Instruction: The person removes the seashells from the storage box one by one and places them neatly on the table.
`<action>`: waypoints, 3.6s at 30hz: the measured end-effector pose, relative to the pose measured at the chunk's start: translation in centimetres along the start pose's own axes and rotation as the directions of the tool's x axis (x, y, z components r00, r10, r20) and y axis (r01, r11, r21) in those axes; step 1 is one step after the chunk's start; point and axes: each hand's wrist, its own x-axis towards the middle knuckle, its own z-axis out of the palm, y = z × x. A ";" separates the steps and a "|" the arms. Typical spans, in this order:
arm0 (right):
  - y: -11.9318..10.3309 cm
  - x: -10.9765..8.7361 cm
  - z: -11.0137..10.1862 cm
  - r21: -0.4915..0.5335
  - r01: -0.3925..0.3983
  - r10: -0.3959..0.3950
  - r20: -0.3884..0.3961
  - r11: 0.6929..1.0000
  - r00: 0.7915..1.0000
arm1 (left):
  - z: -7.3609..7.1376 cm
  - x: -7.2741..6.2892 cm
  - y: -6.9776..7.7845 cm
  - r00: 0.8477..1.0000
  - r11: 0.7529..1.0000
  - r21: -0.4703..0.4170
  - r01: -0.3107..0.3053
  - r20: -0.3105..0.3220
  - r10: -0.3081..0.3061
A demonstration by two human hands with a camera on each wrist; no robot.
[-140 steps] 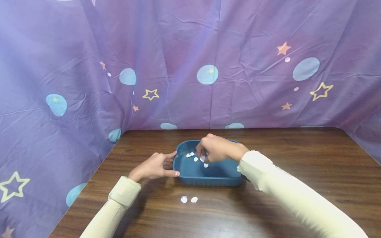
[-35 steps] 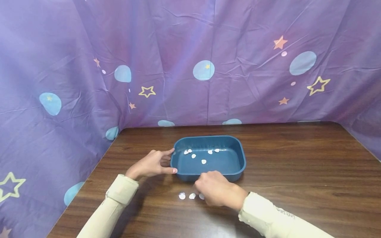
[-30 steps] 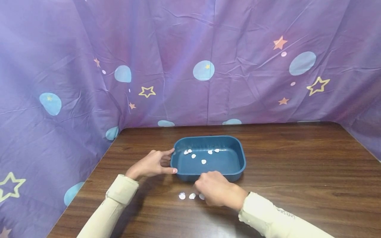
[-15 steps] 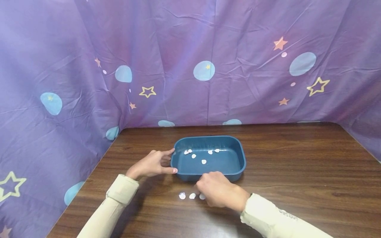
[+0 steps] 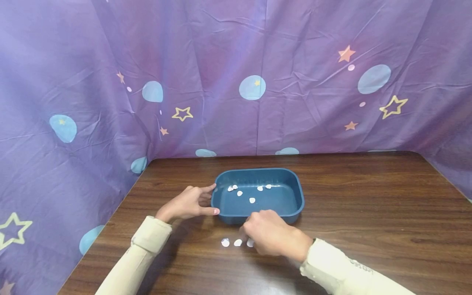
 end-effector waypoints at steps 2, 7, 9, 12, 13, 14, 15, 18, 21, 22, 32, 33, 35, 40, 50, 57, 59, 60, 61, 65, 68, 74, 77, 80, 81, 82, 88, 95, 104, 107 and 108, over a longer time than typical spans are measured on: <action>0.1 0.1 -0.3 0.010 0.004 -0.004 -0.001 1.000 1.000 | 0.0 0.0 0.0 1.000 1.000 -0.005 0.002 0.001 -0.002; 0.5 0.3 -0.9 0.069 0.001 -0.001 0.000 0.998 1.000 | 0.0 -0.1 0.0 1.000 1.000 -0.015 0.016 0.005 -0.016; 0.7 0.4 -1.1 0.101 0.005 -0.004 -0.005 0.995 1.000 | 0.0 -0.1 0.0 1.000 1.000 -0.024 0.015 0.006 -0.015; 0.9 0.5 -1.3 0.146 0.012 -0.010 -0.013 0.989 1.000 | 0.1 -0.1 0.0 1.000 0.999 -0.035 0.011 0.006 -0.011; 1.1 0.6 -1.4 0.159 0.014 -0.012 -0.013 0.987 1.000 | 0.1 -0.1 0.0 1.000 0.999 -0.036 0.009 0.007 -0.009; 1.1 0.6 -1.4 0.174 0.011 -0.010 -0.010 0.985 1.000 | 0.1 -0.1 0.0 1.000 0.999 -0.038 0.007 0.006 -0.007; 1.2 0.6 -1.5 0.182 0.008 -0.007 -0.008 0.983 1.000 | 0.1 -0.1 0.0 1.000 0.999 -0.037 0.007 0.005 -0.007; 1.5 0.7 -1.7 0.207 -0.004 0.003 0.007 0.978 1.000 | 0.0 -0.1 -0.1 1.000 0.999 -0.043 0.003 0.002 -0.003; 1.8 0.7 -2.0 0.218 -0.019 0.014 0.023 0.976 1.000 | 0.0 0.0 -0.1 1.000 0.999 -0.053 0.000 0.003 0.001; 1.9 0.8 -2.1 0.221 -0.022 0.017 0.027 0.975 0.999 | 0.0 0.0 -0.1 1.000 0.998 -0.055 -0.002 0.004 0.002; 3.1 1.4 -2.7 0.295 -0.056 0.042 0.053 0.954 0.998 | 0.1 0.0 -0.2 1.000 0.999 -0.048 -0.005 0.004 0.005; 3.1 1.5 -2.7 0.297 -0.054 0.041 0.050 0.953 0.998 | 0.1 0.0 -0.2 1.000 0.999 -0.050 -0.005 0.004 0.005; 3.3 1.6 -2.7 0.304 -0.050 0.037 0.048 0.951 0.998 | 0.1 0.0 -0.2 1.000 0.999 -0.048 -0.002 0.003 0.002; 3.6 1.9 -2.7 0.305 -0.055 0.040 0.054 0.951 0.998 | 0.1 0.0 -0.2 1.000 0.999 -0.049 0.001 0.001 -0.001; 4.6 2.7 -3.0 0.385 -0.092 0.067 0.079 0.918 0.995 | 0.1 -0.1 -0.3 1.000 0.998 -0.055 0.001 0.004 -0.001; 5.7 3.2 -3.0 0.357 -0.113 0.084 0.095 0.927 0.992 | 0.1 0.0 -0.3 1.000 0.999 -0.044 -0.003 -0.002 0.003; 6.0 3.4 -2.9 0.352 -0.118 0.088 0.101 0.928 0.991 | 0.1 0.0 -0.4 1.000 0.999 -0.043 -0.004 -0.002 0.004; 6.2 3.5 -2.9 0.351 -0.123 0.092 0.104 0.928 0.990 | 0.1 0.0 -0.4 1.000 0.999 -0.044 -0.004 -0.002 0.004; 6.4 3.6 -2.8 0.350 -0.128 0.096 0.106 0.928 0.990 | 0.1 0.0 -0.4 1.000 0.999 -0.042 -0.004 -0.002 0.004; 7.0 3.9 -2.7 0.337 -0.156 0.121 0.123 0.928 0.985 | 0.0 -0.1 -0.3 1.000 0.999 -0.032 -0.005 -0.004 0.005; 7.5 4.0 -2.4 0.322 -0.175 0.135 0.143 0.931 0.980 | -0.1 -0.1 -0.3 1.000 1.000 -0.024 -0.010 -0.004 0.010; 8.3 4.3 -2.5 0.298 -0.204 0.150 0.195 0.932 0.969 | 0.0 0.0 -0.3 1.000 1.000 -0.028 -0.005 -0.003 0.005; 8.7 4.5 -2.6 0.289 -0.217 0.158 0.214 0.932 0.964 | 0.0 0.0 -0.3 1.000 0.999 -0.034 -0.005 -0.002 0.005; 9.3 4.7 -2.7 0.274 -0.226 0.166 0.225 0.935 0.960 | 0.0 0.0 -0.3 1.000 0.999 -0.038 -0.003 -0.001 0.003; 9.4 4.8 -2.8 0.268 -0.220 0.162 0.223 0.938 0.961 | 0.0 0.0 -0.3 1.000 0.999 -0.039 -0.001 0.000 0.001; 9.6 4.9 -2.8 0.258 -0.223 0.166 0.226 0.940 0.960 | 0.0 0.0 -0.3 1.000 0.999 -0.039 0.000 0.000 0.000; 10.5 5.6 -3.0 0.208 -0.209 0.159 0.234 0.955 0.959 | 0.0 0.0 -0.4 1.000 1.000 -0.027 -0.001 -0.002 0.000; 11.3 6.5 -3.4 0.152 -0.210 0.164 0.265 0.966 0.950 | -0.2 -0.1 -0.3 1.000 0.999 -0.052 0.002 -0.001 -0.002; 12.4 7.4 -3.2 0.127 -0.225 0.183 0.283 0.966 0.942 | 0.0 -0.1 -0.4 1.000 0.999 -0.048 0.010 -0.001 -0.010; 12.6 7.6 -3.0 0.130 -0.218 0.173 0.287 0.967 0.942 | 0.1 -0.1 -0.3 1.000 0.999 -0.047 0.015 -0.001 -0.015; 12.6 7.6 -3.0 0.132 -0.216 0.170 0.292 0.967 0.941 | 0.0 -0.1 -0.3 1.000 0.999 -0.045 0.015 -0.002 -0.015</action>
